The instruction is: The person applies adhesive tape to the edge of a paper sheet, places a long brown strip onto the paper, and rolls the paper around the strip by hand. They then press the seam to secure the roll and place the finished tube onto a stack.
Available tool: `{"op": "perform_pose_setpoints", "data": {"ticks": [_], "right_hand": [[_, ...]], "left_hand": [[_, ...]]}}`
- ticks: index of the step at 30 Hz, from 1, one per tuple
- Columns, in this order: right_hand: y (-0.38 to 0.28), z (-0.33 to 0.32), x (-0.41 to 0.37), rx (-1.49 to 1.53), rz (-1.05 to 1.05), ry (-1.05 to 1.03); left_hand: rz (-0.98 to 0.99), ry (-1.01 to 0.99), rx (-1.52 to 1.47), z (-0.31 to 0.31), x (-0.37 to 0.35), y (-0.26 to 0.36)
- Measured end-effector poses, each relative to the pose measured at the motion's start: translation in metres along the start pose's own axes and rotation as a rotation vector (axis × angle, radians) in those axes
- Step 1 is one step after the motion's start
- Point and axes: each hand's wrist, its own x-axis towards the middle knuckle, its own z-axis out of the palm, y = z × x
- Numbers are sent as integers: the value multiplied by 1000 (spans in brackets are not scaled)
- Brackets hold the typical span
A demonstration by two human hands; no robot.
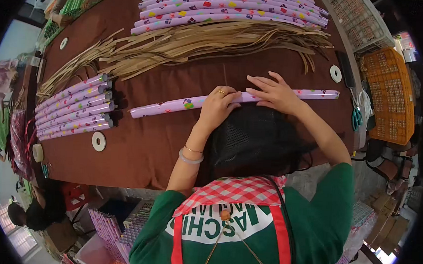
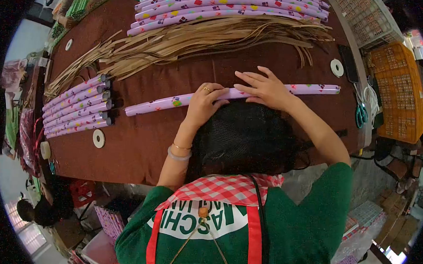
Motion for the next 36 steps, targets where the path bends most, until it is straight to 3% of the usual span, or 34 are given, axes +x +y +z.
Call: {"op": "perform_pose_setpoints", "data": {"ticks": [9, 11, 13, 19, 24, 25, 26, 28, 33, 36], "right_hand": [[4, 15, -6, -34, -173, 203], [3, 13, 0, 36, -156, 247], [-4, 7, 8, 102, -32, 165], [0, 12, 7, -14, -139, 132], [4, 14, 3, -134, -261, 241], [9, 23, -5, -311, -361, 190], [6, 26, -8, -300, -352, 189], [2, 18, -7, -143, -249, 311], [-12, -2, -38, -75, 41, 269], [-18, 2, -56, -17, 538, 293]], "left_hand": [[-11, -1, 37, -3, 0, 1], [-4, -3, 38, -3, 0, -2], [5, 8, 31, -4, -1, -2], [-19, 2, -6, -6, 2, 3], [-19, 16, 8, -2, 1, -1], [-38, -6, -4, -2, -4, 3], [-30, -1, 4, -3, -2, 4], [-7, -3, 13, -2, 0, -1], [-63, -21, 71, -8, 5, 9], [44, -133, 259, -6, 6, 7]]}}
